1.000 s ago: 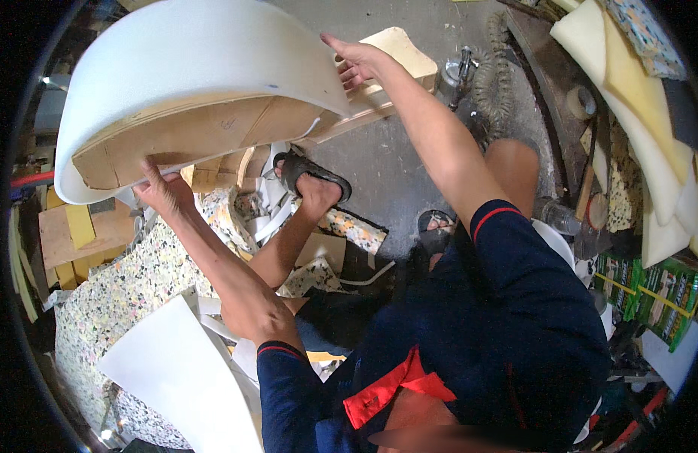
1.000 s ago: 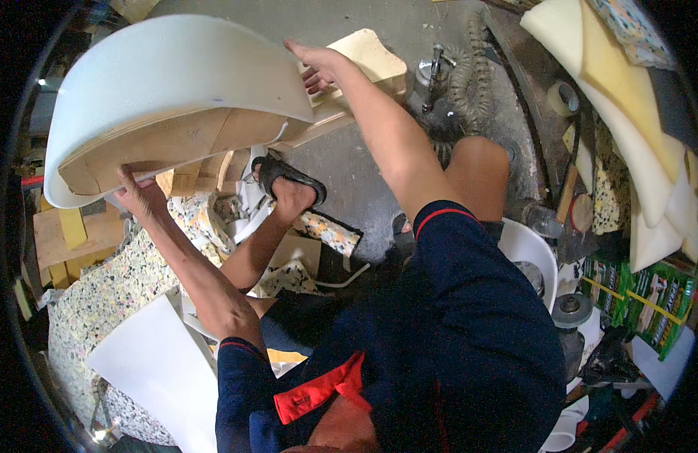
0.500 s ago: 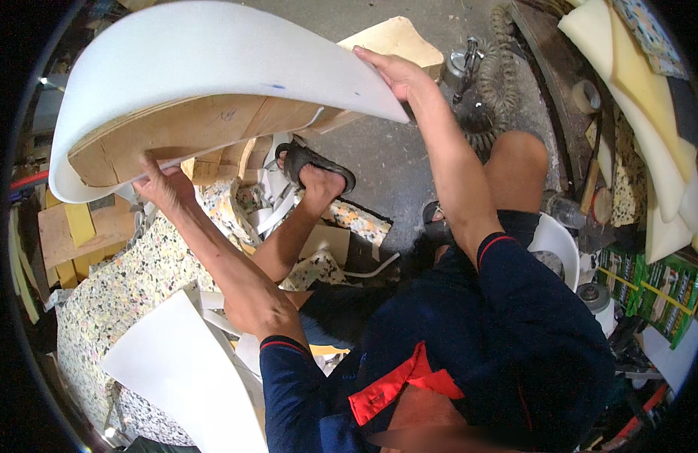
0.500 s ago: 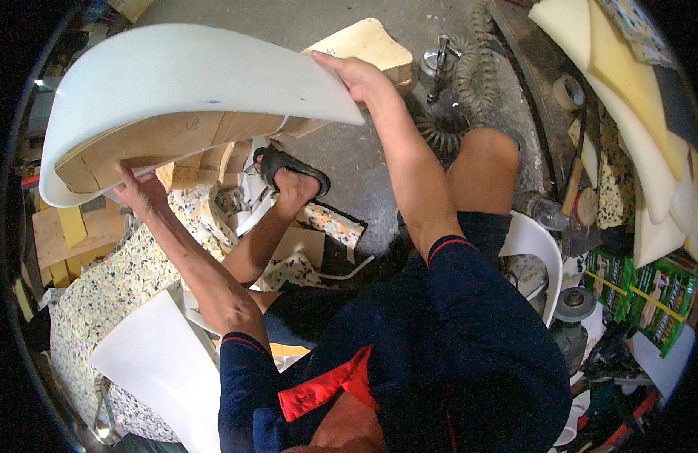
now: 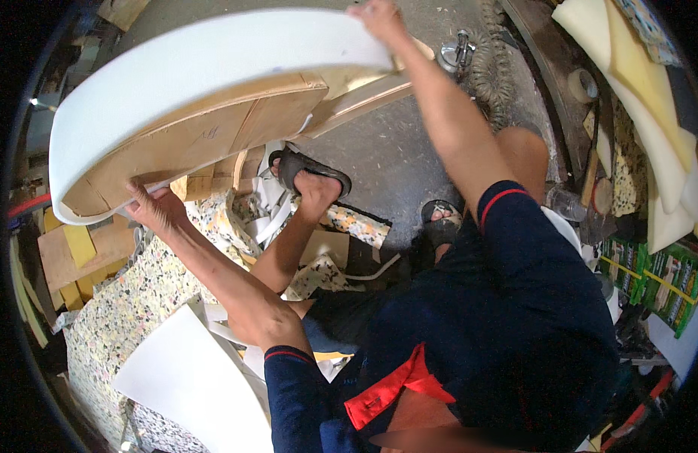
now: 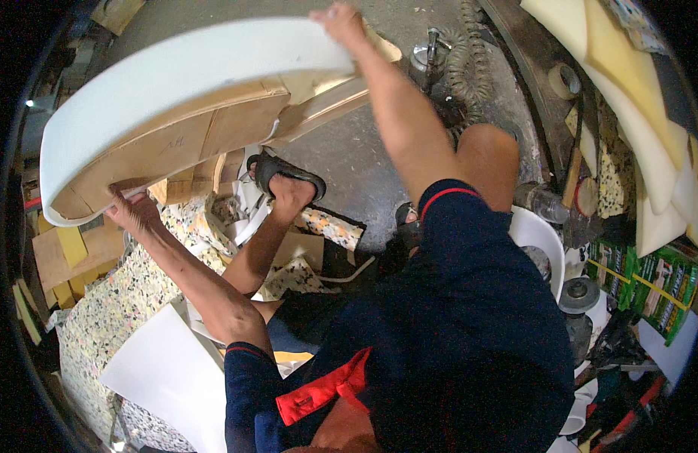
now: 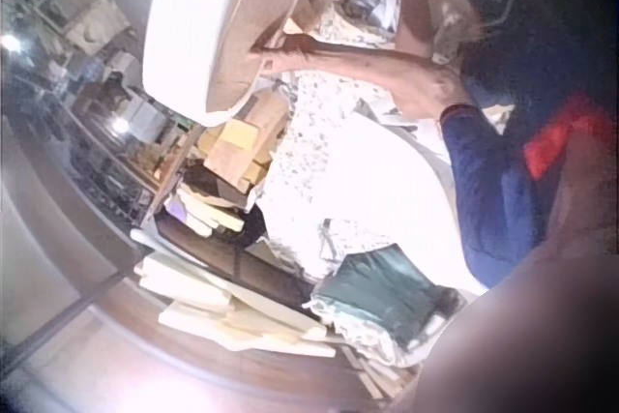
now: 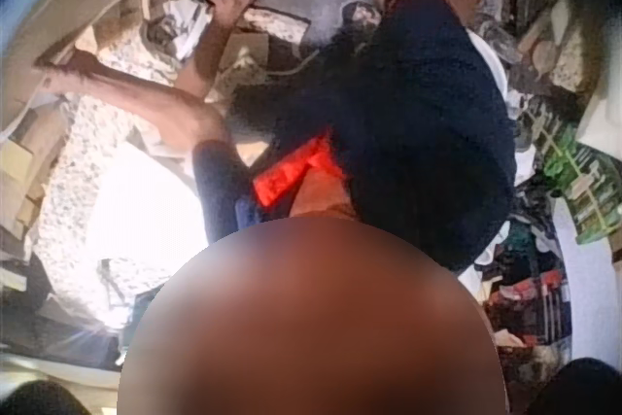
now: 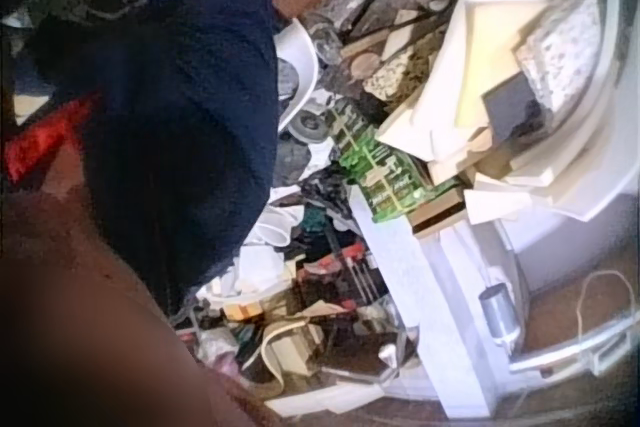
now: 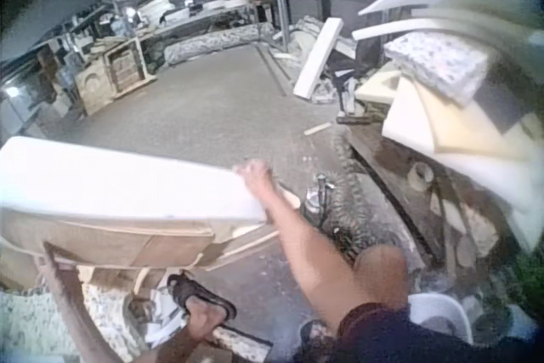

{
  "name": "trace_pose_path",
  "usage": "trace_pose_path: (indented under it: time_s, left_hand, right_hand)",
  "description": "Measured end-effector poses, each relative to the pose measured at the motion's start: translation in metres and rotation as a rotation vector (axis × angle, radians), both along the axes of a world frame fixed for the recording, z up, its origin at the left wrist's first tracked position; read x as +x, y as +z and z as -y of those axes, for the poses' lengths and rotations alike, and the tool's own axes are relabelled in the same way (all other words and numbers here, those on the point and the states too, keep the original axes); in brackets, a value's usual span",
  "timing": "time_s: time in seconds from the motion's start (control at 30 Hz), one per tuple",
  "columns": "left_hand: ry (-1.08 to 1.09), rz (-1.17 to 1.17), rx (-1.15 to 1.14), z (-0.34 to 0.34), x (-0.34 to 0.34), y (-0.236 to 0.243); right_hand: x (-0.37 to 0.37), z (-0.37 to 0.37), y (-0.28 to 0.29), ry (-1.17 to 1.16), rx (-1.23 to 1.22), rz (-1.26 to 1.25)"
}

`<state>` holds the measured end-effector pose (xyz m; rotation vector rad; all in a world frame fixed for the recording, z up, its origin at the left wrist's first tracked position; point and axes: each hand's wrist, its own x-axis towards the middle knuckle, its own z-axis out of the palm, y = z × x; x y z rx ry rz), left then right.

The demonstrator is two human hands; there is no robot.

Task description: The person applies adhesive to a curved wooden piece using a spray gun, then presses a white foam sheet onto the glued surface. The person smooths the foam, trims excess material with a knife, and repositions the foam to ensure full coverage.

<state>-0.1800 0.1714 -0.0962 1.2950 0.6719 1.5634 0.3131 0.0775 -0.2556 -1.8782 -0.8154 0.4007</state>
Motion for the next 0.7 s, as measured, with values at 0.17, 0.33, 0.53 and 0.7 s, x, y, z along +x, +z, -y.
trace_pose_path:
  time_s: [0.17,0.33,0.53,0.7]
  left_hand:
    - [-0.034,0.012,-0.014,-0.002,0.000,0.001]
    - [-0.014,0.036,-0.035,0.005,0.008,0.006]
    - [-0.026,0.009,0.000,0.003,0.003,-0.004]
    - [0.419,-0.412,-0.099,0.015,0.009,-0.002]
  right_hand:
    - [-0.109,-0.019,-0.064,-0.062,0.007,-0.080]
    - [-0.149,-0.042,-0.084,0.022,0.129,-0.175]
    - [-0.130,-0.025,-0.094,0.263,0.302,-0.900]
    - [-0.037,0.046,-0.010,-0.088,-0.008,-0.742]
